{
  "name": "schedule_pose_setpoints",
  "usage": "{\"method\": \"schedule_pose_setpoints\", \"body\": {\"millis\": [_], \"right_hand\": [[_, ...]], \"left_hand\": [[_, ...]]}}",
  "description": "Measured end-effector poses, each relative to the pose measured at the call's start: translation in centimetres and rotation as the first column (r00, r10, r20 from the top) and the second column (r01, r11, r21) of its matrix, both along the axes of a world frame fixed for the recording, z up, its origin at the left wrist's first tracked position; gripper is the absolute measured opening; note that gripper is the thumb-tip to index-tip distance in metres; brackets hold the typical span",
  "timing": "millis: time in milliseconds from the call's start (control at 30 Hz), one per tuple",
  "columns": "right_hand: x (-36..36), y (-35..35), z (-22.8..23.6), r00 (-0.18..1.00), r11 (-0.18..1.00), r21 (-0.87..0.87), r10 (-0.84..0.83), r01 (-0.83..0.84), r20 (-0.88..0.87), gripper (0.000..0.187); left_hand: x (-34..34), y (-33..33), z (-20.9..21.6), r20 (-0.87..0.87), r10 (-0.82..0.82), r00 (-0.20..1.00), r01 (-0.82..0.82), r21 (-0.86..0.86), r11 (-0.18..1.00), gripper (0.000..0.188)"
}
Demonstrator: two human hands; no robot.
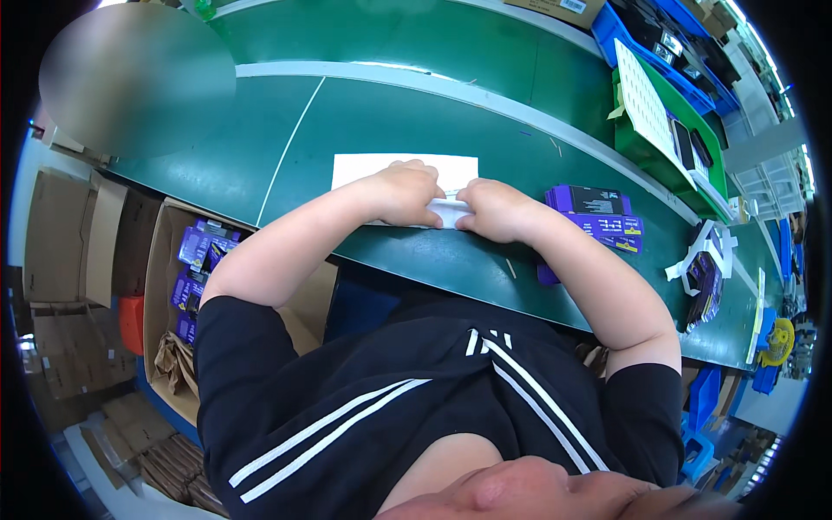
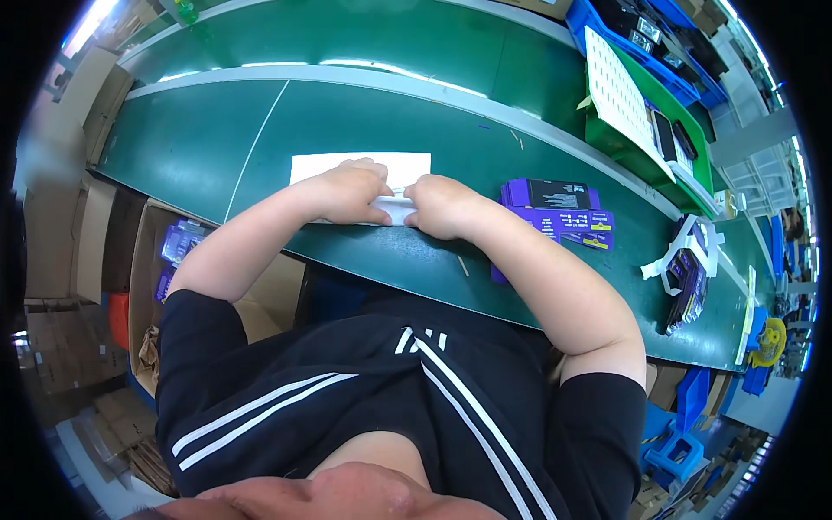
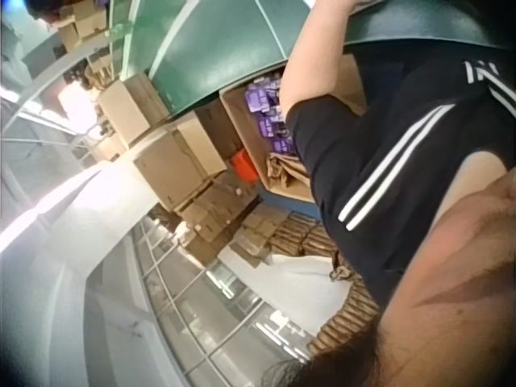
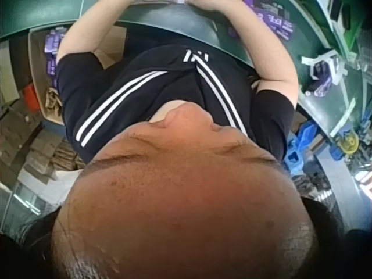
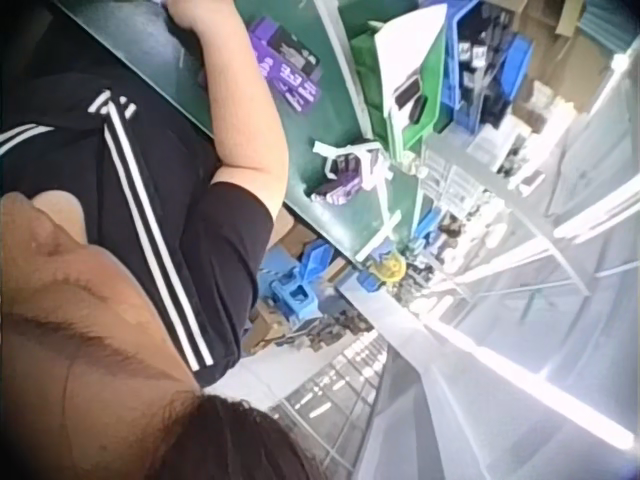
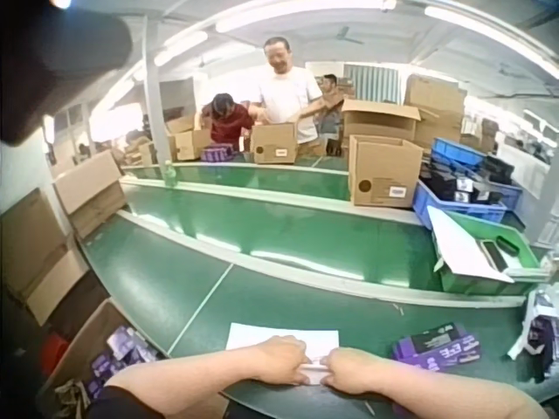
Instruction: The person peels adhesive labels from a backing strip and applies them onto cardboard packaging boxes by hand, stacking the labeled boxes on the work table.
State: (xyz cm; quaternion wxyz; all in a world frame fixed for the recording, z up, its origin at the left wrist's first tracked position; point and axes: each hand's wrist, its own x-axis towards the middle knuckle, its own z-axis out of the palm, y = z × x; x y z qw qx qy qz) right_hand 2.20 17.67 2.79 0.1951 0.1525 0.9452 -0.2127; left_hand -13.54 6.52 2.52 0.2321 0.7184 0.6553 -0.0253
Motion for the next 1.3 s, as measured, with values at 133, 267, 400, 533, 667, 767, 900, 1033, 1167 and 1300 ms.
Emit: {"method": "schedule_pose_setpoints", "body": {"millis": [133,267,400,533,667,767,900,1033,1167,1300], "right_hand": [[0.2,-0.3,-0.7,0.996,0.999,0.038,-0.029,0.032,-0.08,0.021],[0.1,0.4,0.1,0.997,0.996,-0.05,-0.072,0.07,-0.034,0.021],[0.0,1.3,1.6,0.998,0.998,-0.056,-0.032,0.035,0.058,0.022],[0.0,1.3,1.4,0.997,0.998,-0.048,-0.029,0.032,0.077,0.022],[0.5,1.4,0.9,0.998,0.999,-0.005,-0.035,0.036,0.059,0.023],[1.3,2.3,0.8,0.998,0.996,0.07,-0.05,0.047,0.035,0.023],[0.5,-0.8,2.9,0.988,0.887,0.434,0.142,-0.156,0.065,0.019],[-1.5,-2.0,1.9,0.99,0.938,0.318,0.14,-0.135,0.008,0.02],[-2.3,-2.2,0.9,0.998,0.997,0.056,0.052,-0.049,-0.042,0.022],[-2.4,-2.1,0.7,0.999,0.999,0.054,0.013,-0.011,-0.039,0.024]], "left_hand": [[0.6,0.2,0.3,-0.039,0.012,0.999,-0.013,-0.007,1.0,0.035],[0.6,0.8,0.6,-0.052,0.013,0.999,-0.016,-0.074,0.997,0.036],[0.2,0.4,0.1,-0.039,0.002,0.999,-0.003,-0.031,1.0,0.035],[0.2,0.8,0.2,-0.027,0.005,1.0,-0.007,-0.052,0.999,0.035],[-0.1,0.2,1.3,-0.001,0.017,1.0,-0.017,-0.08,0.997,0.035],[-1.6,-1.0,2.4,0.056,0.005,0.998,0.0,-0.08,0.997,0.035],[-2.9,-3.6,0.0,0.042,0.014,0.999,-0.015,0.029,0.999,0.039],[-2.7,-3.9,0.1,0.02,0.019,1.0,-0.02,0.06,0.998,0.04],[-2.4,-3.2,0.2,0.025,0.029,0.999,-0.03,0.024,0.999,0.038],[-3.0,-2.6,0.2,0.056,0.044,0.997,-0.041,-0.04,0.998,0.034]]}}
